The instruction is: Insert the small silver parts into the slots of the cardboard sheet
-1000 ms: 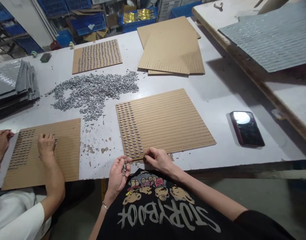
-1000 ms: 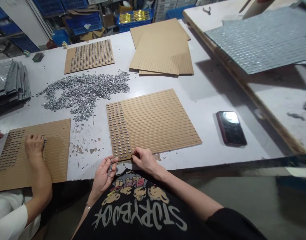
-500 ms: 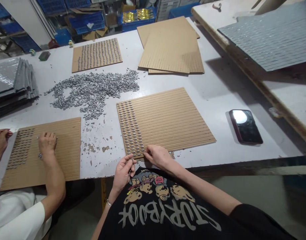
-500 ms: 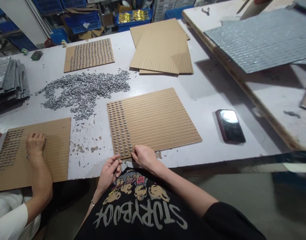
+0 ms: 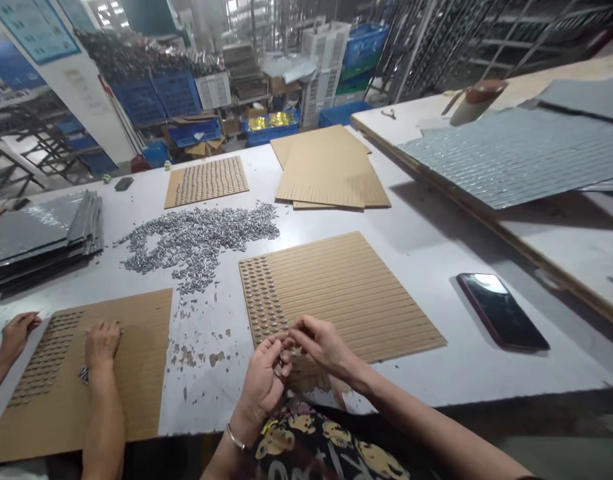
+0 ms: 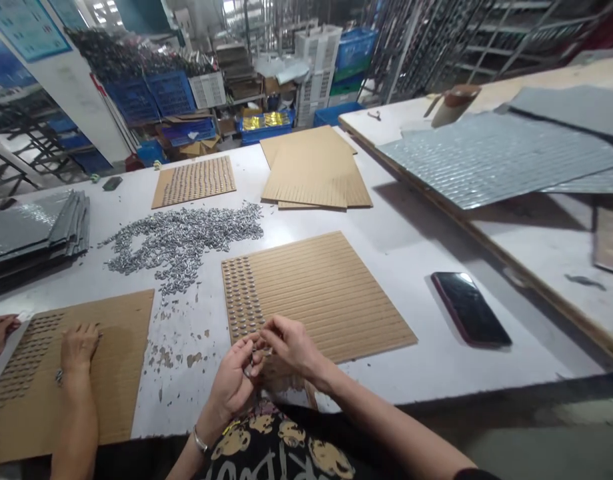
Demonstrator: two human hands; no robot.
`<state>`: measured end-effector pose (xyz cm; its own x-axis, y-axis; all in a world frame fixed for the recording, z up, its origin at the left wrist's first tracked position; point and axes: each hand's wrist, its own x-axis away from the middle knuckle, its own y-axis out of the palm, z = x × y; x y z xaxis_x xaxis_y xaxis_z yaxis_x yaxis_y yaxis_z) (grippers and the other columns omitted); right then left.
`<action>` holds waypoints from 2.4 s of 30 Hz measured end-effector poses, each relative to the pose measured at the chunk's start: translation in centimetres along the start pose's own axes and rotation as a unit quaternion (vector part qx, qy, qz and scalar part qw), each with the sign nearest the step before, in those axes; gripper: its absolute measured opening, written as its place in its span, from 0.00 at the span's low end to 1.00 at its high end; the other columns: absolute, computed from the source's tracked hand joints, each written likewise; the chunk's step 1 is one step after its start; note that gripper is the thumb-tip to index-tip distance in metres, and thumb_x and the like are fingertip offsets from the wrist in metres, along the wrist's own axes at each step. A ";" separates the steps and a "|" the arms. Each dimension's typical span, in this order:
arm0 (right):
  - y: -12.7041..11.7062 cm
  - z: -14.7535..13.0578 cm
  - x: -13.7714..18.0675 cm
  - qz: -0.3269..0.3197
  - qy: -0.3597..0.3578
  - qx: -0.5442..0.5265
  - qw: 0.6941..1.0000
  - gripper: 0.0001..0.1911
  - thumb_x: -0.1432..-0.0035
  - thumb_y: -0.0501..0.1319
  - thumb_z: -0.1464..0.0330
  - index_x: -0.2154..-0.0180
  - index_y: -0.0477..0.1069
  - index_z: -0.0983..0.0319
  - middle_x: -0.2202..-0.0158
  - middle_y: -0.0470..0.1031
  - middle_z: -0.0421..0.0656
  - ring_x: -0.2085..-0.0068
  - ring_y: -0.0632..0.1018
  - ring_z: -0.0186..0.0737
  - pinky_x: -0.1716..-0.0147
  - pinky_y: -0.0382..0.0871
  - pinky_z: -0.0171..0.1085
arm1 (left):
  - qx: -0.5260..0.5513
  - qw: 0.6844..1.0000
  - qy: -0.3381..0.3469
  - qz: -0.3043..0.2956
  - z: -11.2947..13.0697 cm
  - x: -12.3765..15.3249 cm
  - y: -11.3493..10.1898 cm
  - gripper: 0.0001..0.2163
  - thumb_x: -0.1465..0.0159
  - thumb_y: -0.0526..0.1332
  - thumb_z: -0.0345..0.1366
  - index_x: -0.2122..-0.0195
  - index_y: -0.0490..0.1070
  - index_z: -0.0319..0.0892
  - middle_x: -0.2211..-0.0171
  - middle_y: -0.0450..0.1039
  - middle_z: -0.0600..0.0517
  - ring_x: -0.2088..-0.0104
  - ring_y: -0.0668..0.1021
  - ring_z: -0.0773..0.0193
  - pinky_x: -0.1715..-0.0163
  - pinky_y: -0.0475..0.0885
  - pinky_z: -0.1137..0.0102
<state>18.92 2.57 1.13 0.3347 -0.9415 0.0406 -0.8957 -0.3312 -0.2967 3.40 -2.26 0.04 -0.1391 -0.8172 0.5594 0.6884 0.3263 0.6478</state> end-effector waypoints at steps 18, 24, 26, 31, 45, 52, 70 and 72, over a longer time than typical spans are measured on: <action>-0.8 4.0 -22.4 0.077 0.107 0.236 0.963 0.10 0.41 0.56 0.66 0.69 0.74 0.63 0.71 0.76 0.44 0.69 0.75 0.37 0.70 0.61 0.32 | -0.013 0.987 0.124 0.099 11.1 -15.4 2.9 0.03 0.40 0.58 0.22 0.67 0.67 0.35 0.68 0.77 0.45 0.71 0.79 0.69 0.75 0.71 0.78; -0.9 3.5 -22.7 0.064 0.142 0.297 0.942 0.08 0.41 0.57 0.66 0.65 0.72 0.63 0.69 0.76 0.48 0.66 0.75 0.42 0.68 0.61 0.34 | 0.026 0.992 0.092 0.082 11.8 -16.1 2.9 0.08 0.42 0.58 0.18 0.66 0.67 0.37 0.65 0.77 0.43 0.67 0.80 0.67 0.70 0.74 0.76; -1.1 3.3 -22.6 0.070 0.151 0.309 0.936 0.11 0.42 0.58 0.66 0.58 0.69 0.64 0.68 0.75 0.48 0.66 0.75 0.43 0.68 0.62 0.35 | 0.032 0.994 0.086 0.055 11.9 -16.0 2.9 0.07 0.43 0.59 0.19 0.65 0.67 0.36 0.62 0.77 0.41 0.65 0.80 0.64 0.67 0.75 0.74; -1.4 2.3 -20.6 0.087 -0.013 0.213 0.973 0.09 0.37 0.56 0.65 0.59 0.70 0.63 0.69 0.73 0.43 0.68 0.73 0.39 0.66 0.64 0.35 | 0.040 0.997 0.052 -0.032 12.1 -15.6 2.8 0.08 0.42 0.56 0.21 0.62 0.69 0.34 0.56 0.75 0.39 0.56 0.79 0.59 0.55 0.74 0.66; -3.9 0.5 -19.3 -0.024 -0.116 0.369 0.922 0.09 0.36 0.55 0.70 0.64 0.73 0.64 0.65 0.74 0.46 0.64 0.72 0.39 0.63 0.60 0.34 | 0.051 0.998 0.030 0.011 10.6 -16.0 4.2 0.09 0.42 0.54 0.18 0.64 0.69 0.34 0.66 0.76 0.42 0.64 0.80 0.63 0.59 0.76 0.67; -3.7 3.0 -21.7 -0.024 0.064 0.326 0.943 0.14 0.37 0.55 0.64 0.70 0.73 0.65 0.73 0.75 0.43 0.71 0.72 0.36 0.71 0.57 0.31 | 0.017 0.991 0.103 0.081 10.8 -15.7 3.3 0.05 0.39 0.57 0.22 0.68 0.64 0.38 0.67 0.77 0.44 0.66 0.81 0.63 0.65 0.77 0.71; -1.6 1.6 -18.8 -0.008 -0.075 0.141 0.987 0.10 0.39 0.57 0.64 0.64 0.74 0.63 0.71 0.75 0.41 0.71 0.73 0.36 0.69 0.64 0.33 | -0.063 0.993 0.093 0.043 9.7 -14.4 1.9 0.18 0.49 0.70 0.43 0.68 0.66 0.37 0.78 0.70 0.56 0.86 0.62 0.78 0.89 0.50 0.81; -1.1 1.4 -17.7 -0.018 -0.110 0.088 0.990 0.11 0.40 0.58 0.63 0.65 0.75 0.63 0.71 0.76 0.42 0.70 0.73 0.36 0.69 0.64 0.33 | -0.072 0.993 0.090 0.032 9.3 -14.4 2.0 0.19 0.50 0.70 0.46 0.69 0.66 0.38 0.80 0.67 0.58 0.88 0.59 0.79 0.89 0.48 0.81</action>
<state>14.38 19.69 -0.56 0.4380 -0.8867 -0.1481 -0.8234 -0.3296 -0.4619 0.16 14.61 -1.89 0.0296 -0.8727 0.4873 0.7879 0.3204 0.5259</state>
